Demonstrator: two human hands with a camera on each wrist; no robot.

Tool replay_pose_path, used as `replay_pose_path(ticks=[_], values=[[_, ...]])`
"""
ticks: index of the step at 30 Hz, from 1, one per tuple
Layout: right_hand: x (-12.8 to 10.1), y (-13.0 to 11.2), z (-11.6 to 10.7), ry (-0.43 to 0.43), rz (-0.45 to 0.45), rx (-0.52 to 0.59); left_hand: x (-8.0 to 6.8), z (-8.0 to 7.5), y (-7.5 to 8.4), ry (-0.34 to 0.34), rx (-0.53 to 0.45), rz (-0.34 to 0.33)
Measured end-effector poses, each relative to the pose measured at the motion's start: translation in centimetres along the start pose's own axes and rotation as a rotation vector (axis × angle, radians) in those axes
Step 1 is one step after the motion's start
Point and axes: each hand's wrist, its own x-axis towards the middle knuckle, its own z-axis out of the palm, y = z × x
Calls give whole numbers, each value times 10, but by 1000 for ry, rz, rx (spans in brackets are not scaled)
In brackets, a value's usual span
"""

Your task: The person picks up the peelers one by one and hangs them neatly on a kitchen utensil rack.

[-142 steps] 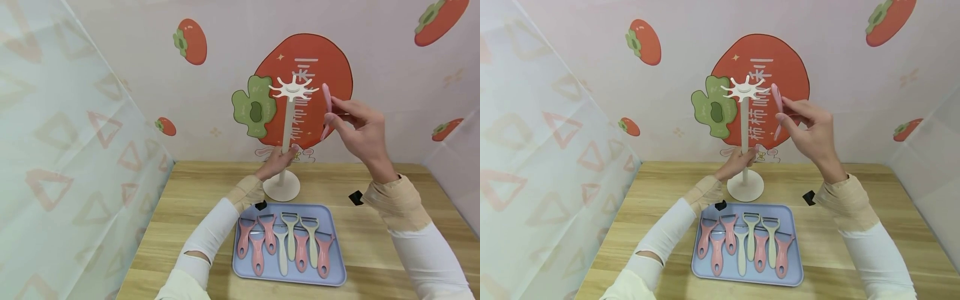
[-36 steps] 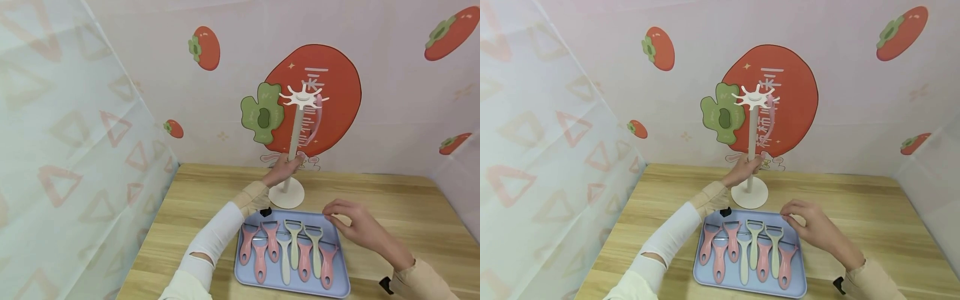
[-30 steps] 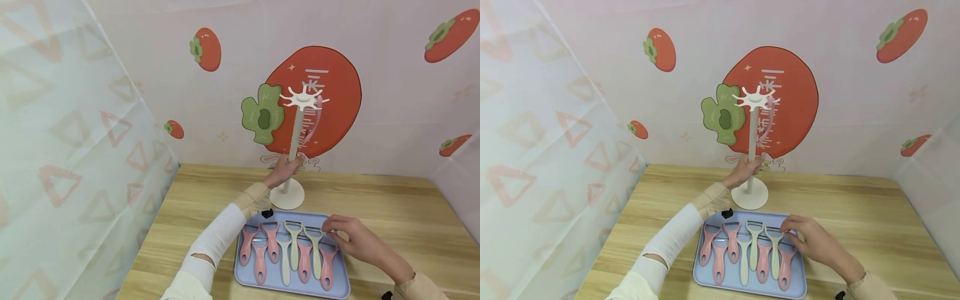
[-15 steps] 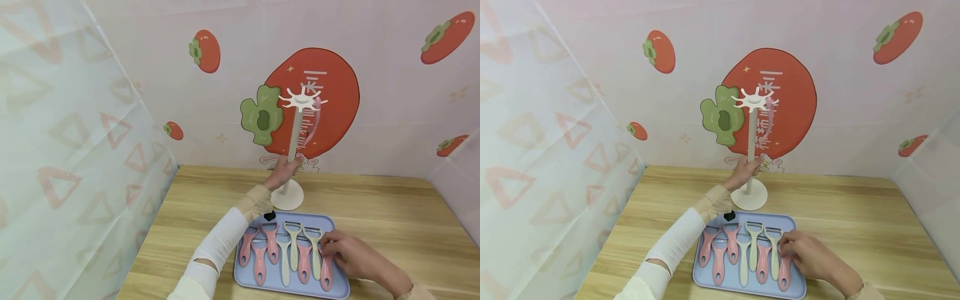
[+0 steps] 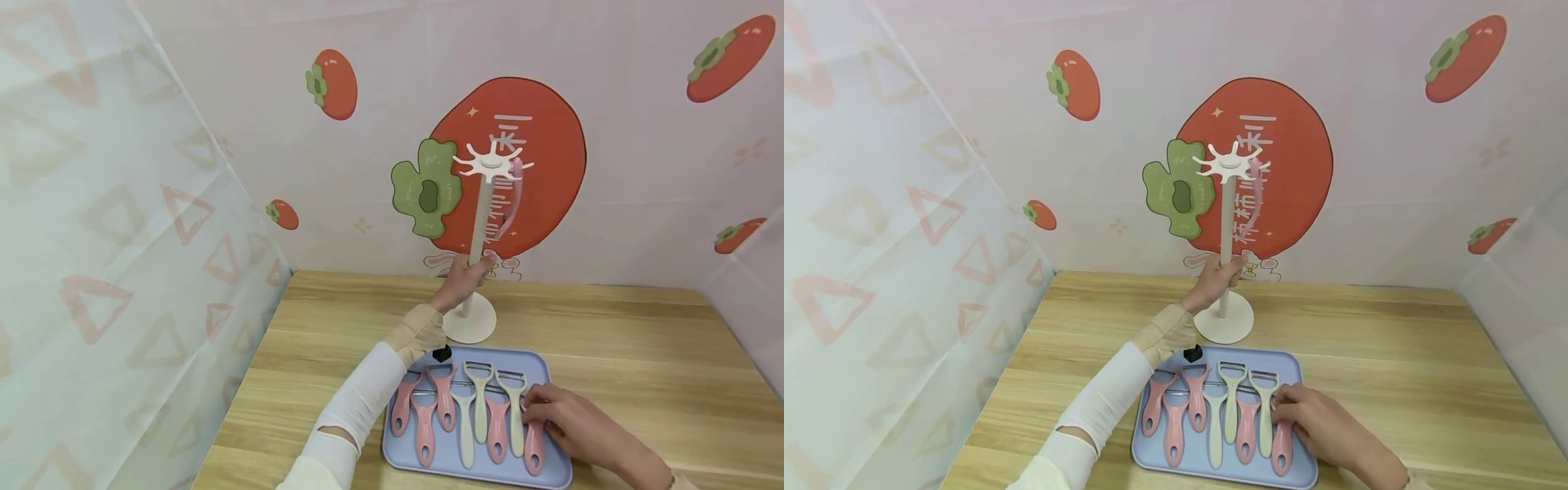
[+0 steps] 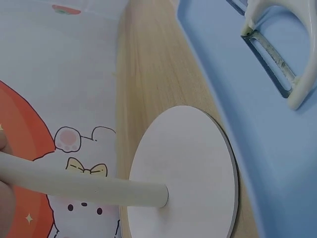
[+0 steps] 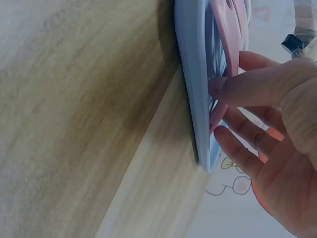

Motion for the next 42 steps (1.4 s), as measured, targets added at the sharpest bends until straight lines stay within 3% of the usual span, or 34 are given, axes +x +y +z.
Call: replay_pose_path(ticks=[5, 15, 23, 30, 37, 42], values=[[1, 0, 2, 4, -8, -8, -1, 0, 1, 3, 14, -19], [3, -3, -4, -88, 68, 41, -1, 0, 2, -7, 26, -31], [-1, -3, -11, -21, 46, 63, -1, 1, 2, 13, 32, -37], [-1, -3, -14, -27, 43, 71, 1, -1, 1, -2, 38, 0], [-2, -7, -18, -40, 71, 48, 0, 0, 0, -1, 33, -25], [-2, -6, -26, 35, 43, 10, 0, -1, 0, 7, 30, -28]])
